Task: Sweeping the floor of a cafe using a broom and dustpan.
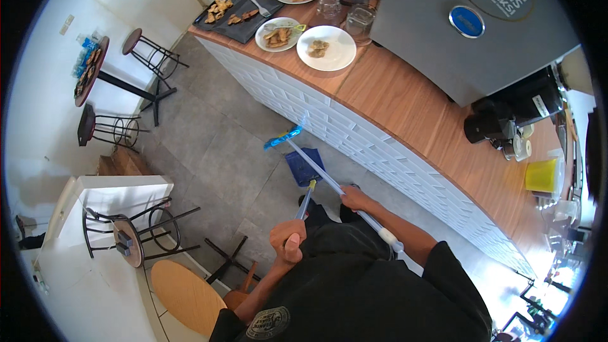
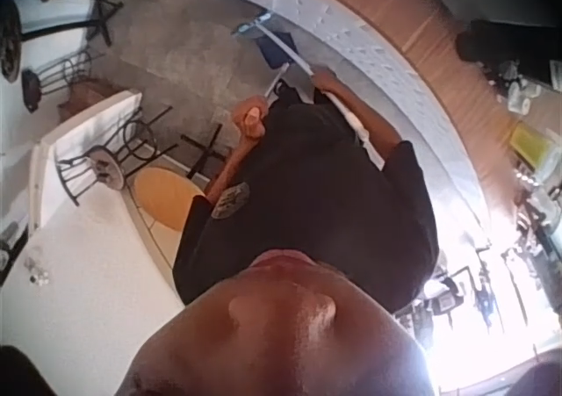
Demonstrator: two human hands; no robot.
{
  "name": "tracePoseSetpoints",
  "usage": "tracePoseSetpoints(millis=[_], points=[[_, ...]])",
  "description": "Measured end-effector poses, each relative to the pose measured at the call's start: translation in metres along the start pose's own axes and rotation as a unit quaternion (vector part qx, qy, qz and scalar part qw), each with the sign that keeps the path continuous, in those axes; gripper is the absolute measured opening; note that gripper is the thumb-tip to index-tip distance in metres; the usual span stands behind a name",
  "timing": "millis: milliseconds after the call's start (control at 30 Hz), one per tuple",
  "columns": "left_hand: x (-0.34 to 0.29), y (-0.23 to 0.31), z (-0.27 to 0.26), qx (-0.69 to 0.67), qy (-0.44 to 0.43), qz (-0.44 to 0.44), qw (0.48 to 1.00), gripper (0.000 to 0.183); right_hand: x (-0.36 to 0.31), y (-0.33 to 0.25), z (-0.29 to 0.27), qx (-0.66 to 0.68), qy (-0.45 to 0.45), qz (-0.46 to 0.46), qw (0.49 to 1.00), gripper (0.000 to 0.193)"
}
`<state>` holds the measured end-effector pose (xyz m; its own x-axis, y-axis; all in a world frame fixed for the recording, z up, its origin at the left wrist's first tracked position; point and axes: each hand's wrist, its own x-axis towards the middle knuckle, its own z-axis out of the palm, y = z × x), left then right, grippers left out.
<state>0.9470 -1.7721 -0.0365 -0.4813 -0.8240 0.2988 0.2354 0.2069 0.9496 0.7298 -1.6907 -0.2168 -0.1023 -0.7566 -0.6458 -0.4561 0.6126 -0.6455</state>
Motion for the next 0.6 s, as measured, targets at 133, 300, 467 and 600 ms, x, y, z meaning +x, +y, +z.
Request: tracePoseSetpoints(millis=[133,300,467,600], points=[[0.016,0.003,0.001,0.015,-0.091,0.021,0.996,0.036,0.002,0.017,0.020,-0.062,0.011,0.022,0.998,0.030],[0.024,0.004,-0.003,-0.018,-0.194,-0.019,0.981,0.032,-0.048,0.008,0.001,-0.002,-0.052,0.122,0.991,0.027],[0.018,-0.006,-0.001,-0.004,-0.135,0.020,0.991,0.034,-0.079,-0.007,-0.018,0.004,-0.025,0.054,0.998,0.026],[0.017,-0.003,0.008,0.000,-0.092,0.039,0.995,0.035,-0.078,-0.008,-0.022,-0.023,-0.019,0.040,0.999,0.028]])
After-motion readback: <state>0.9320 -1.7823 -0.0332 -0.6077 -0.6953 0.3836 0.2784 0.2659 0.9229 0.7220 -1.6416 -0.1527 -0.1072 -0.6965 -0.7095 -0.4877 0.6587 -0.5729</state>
